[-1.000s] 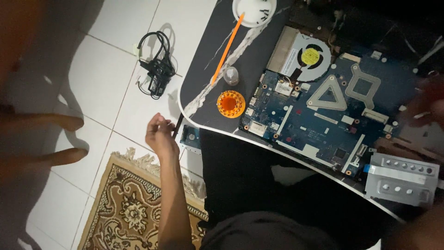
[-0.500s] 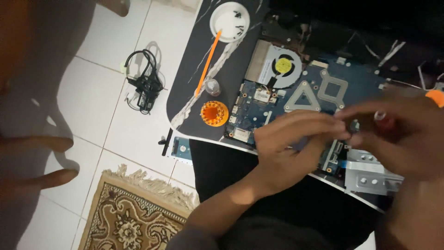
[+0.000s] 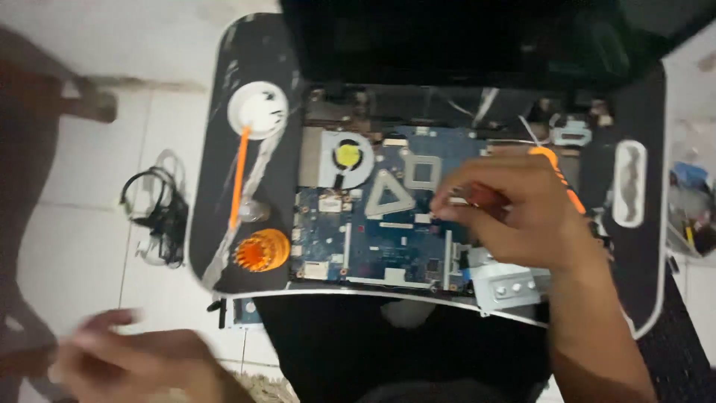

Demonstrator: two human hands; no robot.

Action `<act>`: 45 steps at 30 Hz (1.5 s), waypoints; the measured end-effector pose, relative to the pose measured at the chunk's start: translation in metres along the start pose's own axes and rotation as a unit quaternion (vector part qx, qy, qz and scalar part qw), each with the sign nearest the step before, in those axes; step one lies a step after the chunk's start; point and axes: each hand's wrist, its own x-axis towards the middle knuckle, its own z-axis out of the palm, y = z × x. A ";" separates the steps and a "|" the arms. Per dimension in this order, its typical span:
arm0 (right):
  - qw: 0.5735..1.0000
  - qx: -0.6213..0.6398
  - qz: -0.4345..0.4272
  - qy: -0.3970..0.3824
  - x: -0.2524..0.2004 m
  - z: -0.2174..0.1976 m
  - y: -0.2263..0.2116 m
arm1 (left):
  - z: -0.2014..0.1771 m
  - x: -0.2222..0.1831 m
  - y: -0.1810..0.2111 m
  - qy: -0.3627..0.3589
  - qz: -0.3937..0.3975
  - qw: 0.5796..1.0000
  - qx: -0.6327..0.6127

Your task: Disassembling a laptop by removing screws from the motherboard and fan assembly using a screwdriver.

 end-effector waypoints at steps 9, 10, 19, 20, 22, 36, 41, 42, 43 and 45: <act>0.999 -0.041 -0.021 -0.015 -0.001 0.006 0.010 | 0.069 -0.058 -0.345 0.110 -0.212 0.963 0.126; 0.998 -0.052 -0.016 -0.013 -0.001 0.006 0.013 | 0.075 -0.063 -0.347 0.098 -0.239 0.961 0.100; 0.997 -0.072 -0.026 0.023 0.001 0.004 0.007 | 0.097 -0.055 -0.332 0.141 -0.256 0.938 0.187; 0.997 -0.068 -0.028 0.017 0.001 0.003 0.006 | 0.097 -0.054 -0.328 0.143 -0.260 0.936 0.191; 0.997 -0.071 -0.031 0.011 0.004 0.003 0.008 | 0.095 -0.051 -0.323 0.165 -0.290 0.926 0.176; 0.994 -0.108 0.027 -0.002 0.000 -0.001 0.007 | 0.035 -0.033 -0.028 0.137 -0.095 0.972 -0.165; 0.992 -0.126 0.025 -0.009 -0.003 -0.002 0.010 | 0.035 -0.032 0.055 0.069 0.027 0.953 -0.293; 0.988 -0.149 0.029 -0.015 -0.003 -0.003 0.010 | 0.034 -0.029 0.074 0.068 0.004 0.957 -0.281; 0.984 -0.173 0.033 -0.021 -0.004 -0.004 0.010 | 0.032 -0.027 0.093 0.067 -0.021 0.960 -0.270; 0.983 -0.179 0.035 -0.016 -0.006 -0.004 0.011 | 0.034 -0.021 0.101 0.055 -0.021 0.960 -0.272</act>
